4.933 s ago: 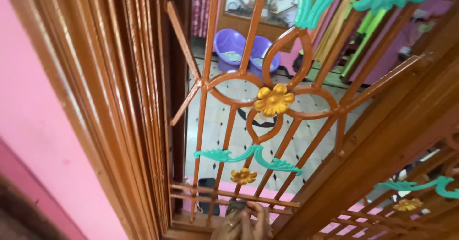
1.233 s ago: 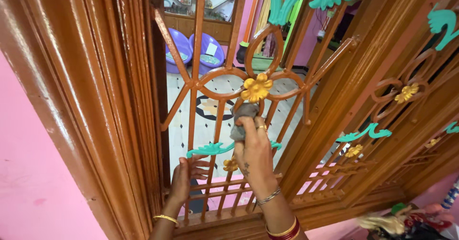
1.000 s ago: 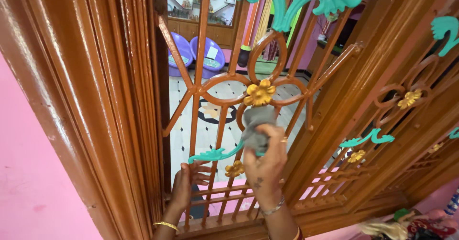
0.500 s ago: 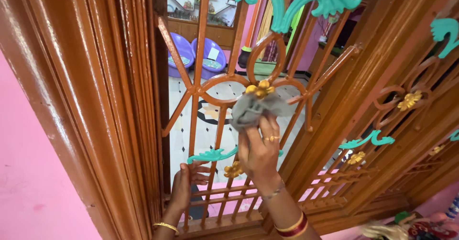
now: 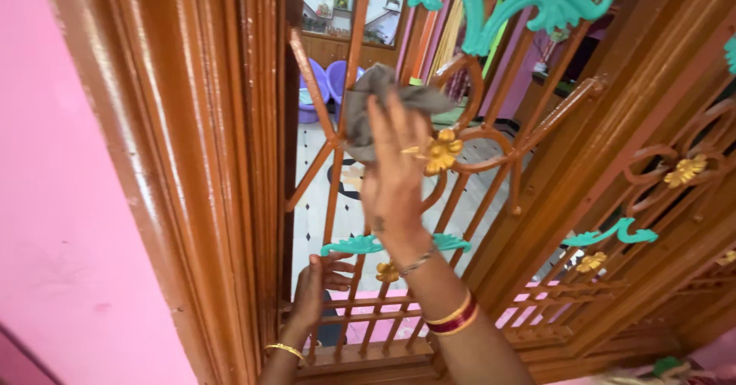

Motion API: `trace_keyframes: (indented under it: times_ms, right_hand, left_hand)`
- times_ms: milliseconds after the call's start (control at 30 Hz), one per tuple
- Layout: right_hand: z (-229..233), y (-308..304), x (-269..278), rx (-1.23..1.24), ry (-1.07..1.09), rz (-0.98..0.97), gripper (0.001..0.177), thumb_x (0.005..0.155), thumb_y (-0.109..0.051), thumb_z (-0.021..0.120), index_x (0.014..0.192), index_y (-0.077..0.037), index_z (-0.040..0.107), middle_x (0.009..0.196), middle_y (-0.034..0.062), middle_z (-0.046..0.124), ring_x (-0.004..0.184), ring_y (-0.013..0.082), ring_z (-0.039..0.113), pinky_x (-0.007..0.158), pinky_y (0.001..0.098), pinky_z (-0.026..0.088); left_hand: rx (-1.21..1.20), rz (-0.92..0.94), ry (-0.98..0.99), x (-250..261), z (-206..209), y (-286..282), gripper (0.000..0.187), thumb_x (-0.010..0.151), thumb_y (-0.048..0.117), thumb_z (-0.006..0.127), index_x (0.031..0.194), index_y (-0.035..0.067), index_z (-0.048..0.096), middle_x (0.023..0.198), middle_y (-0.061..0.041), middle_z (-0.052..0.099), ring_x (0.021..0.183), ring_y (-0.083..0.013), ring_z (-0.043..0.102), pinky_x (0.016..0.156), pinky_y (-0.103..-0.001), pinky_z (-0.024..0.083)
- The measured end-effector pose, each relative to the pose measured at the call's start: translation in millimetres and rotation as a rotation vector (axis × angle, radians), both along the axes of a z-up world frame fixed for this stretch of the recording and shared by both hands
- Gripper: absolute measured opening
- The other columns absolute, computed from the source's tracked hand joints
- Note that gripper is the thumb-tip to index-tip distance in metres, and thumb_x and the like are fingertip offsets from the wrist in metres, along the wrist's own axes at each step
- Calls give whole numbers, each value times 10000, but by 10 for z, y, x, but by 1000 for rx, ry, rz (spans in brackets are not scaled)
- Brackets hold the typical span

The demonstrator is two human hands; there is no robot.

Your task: The person wipes the ornate wooden and metal window grill by hand using a cloth.

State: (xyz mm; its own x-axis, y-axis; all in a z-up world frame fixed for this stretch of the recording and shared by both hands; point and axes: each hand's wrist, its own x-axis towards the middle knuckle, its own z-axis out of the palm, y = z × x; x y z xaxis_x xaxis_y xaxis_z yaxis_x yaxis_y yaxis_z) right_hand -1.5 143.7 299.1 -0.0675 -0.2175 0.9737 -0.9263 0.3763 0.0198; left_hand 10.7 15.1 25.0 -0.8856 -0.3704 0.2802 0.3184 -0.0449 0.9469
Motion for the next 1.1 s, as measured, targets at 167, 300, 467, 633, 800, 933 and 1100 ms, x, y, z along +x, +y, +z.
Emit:
trace_keyframes:
  times_ms: [167, 300, 467, 633, 800, 933, 1100]
  right_hand:
    - [-455, -377, 79, 50, 113, 135, 543, 946, 104, 517, 1481, 10, 527, 1537, 229, 511, 1439, 458, 463, 1238, 511, 393]
    - [-777, -363, 117, 233, 138, 190, 417, 904, 70, 597, 1311, 2, 657, 1356, 127, 611, 1316, 380, 566, 1146, 479, 476]
    - [-358, -263, 44, 172, 229, 240, 428, 843, 77, 640, 1253, -30, 704, 1260, 199, 621, 1183, 355, 588, 1011, 472, 493]
    - [581, -476, -138, 28, 268, 206, 332, 1020, 55, 651, 1332, -58, 662, 1374, 168, 589, 1284, 310, 605, 1116, 377, 527]
    - [991, -741, -33, -203, 88, 378, 387, 1070, 5, 646, 1424, -139, 584, 1385, 100, 573, 1288, 254, 573, 1096, 331, 477]
    - [505, -967, 328, -182, -50, 410, 537, 1102, 16, 603, 1580, -117, 399, 1477, 151, 397, 1432, 295, 465, 1274, 419, 388]
    - [-434, -972, 583, -216, -360, 648, 522, 1005, 103, 489, 1505, -38, 439, 1433, 159, 341, 1239, 288, 642, 1056, 354, 577]
  left_hand:
    - [19, -11, 48, -53, -128, -41, 966, 932, 734, 182, 1305, -38, 627, 1037, -195, 774, 821, -252, 750, 765, -379, 613]
    - [27, -25, 64, -83, -230, -69, 1004, 997, 720, 183, 1144, -130, 696, 974, -231, 793, 848, -256, 794, 799, -380, 644]
    - [-30, -47, 51, 40, -6, -32, 1027, 909, 781, 152, 1280, -15, 684, 985, -161, 768, 824, -229, 747, 762, -353, 603]
    - [-21, -36, 24, 82, 126, -6, 1044, 882, 810, 148, 1277, 7, 686, 974, -142, 776, 838, -222, 767, 762, -344, 615]
    - [-22, -19, 7, 90, 119, -5, 1047, 882, 814, 157, 1277, 2, 686, 975, -142, 777, 839, -221, 768, 756, -344, 613]
    - [20, -37, 29, -2, -34, -37, 1013, 907, 793, 199, 1290, -14, 679, 981, -140, 779, 825, -212, 762, 749, -340, 614]
    - [149, -145, 121, -186, -505, -76, 735, 987, 573, 399, 1403, -4, 581, 1146, -195, 696, 908, -225, 681, 778, -345, 568]
